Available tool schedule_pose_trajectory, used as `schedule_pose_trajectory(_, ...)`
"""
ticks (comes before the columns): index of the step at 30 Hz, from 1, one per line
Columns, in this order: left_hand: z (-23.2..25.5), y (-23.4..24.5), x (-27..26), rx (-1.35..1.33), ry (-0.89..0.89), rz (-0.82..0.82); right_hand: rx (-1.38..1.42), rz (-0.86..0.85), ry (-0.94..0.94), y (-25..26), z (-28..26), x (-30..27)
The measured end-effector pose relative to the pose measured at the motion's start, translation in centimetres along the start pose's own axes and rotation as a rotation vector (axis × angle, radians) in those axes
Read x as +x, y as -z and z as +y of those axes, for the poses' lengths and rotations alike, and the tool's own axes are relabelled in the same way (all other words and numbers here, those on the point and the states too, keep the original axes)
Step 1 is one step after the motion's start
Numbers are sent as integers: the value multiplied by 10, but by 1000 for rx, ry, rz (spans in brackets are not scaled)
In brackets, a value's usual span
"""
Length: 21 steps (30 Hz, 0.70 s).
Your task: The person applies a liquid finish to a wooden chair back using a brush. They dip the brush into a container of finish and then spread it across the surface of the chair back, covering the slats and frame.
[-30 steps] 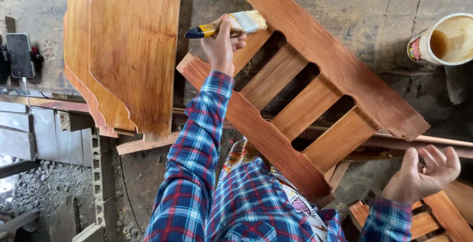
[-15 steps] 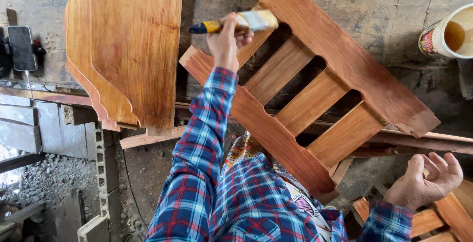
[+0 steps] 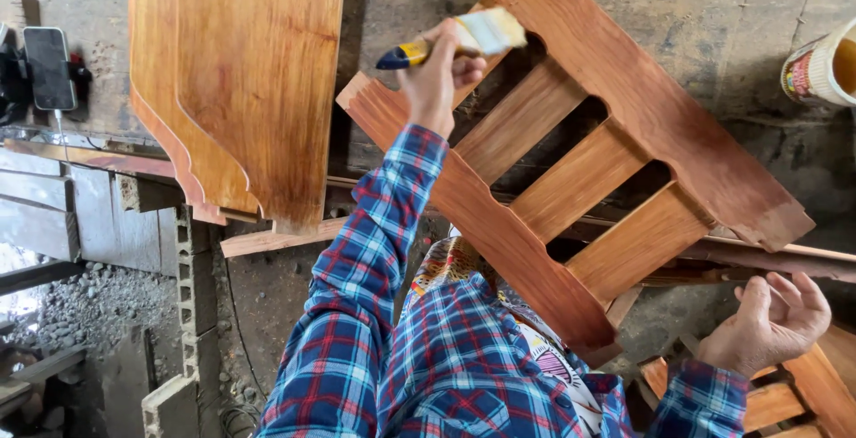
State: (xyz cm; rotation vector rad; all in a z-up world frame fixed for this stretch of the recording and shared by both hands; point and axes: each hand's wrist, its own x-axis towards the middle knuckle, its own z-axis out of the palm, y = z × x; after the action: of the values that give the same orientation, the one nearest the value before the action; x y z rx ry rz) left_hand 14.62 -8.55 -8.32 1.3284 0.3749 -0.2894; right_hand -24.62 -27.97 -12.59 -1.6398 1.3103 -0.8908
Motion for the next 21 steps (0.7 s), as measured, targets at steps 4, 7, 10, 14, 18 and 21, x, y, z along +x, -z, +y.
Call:
schedule_pose_trajectory(4, -5, 2, -9, -43, 65, -22, 47, -55, -8, -7, -14, -6)
schedule_pose_trajectory(7, -14, 12, 6, -118, 43, -32, -6, -130, 128, -6, -24, -22)
schedule_pose_trajectory(10, -21, 12, 27, -183, -26, 37, -170, -312, 230, 3, -16, -46)
schedule_pose_trajectory(14, -24, 5, 21, -215, -19, 85, -310, -608, 421, 21, 33, -76)
schedule_pose_trajectory(18, -15, 4, -4, -63, 94, -42, -407, -700, 229, 24, 0, -112)
schedule_pose_trajectory(21, 6, 7, -32, 37, 86, -159, -451, -704, 80, 21, -12, -121)
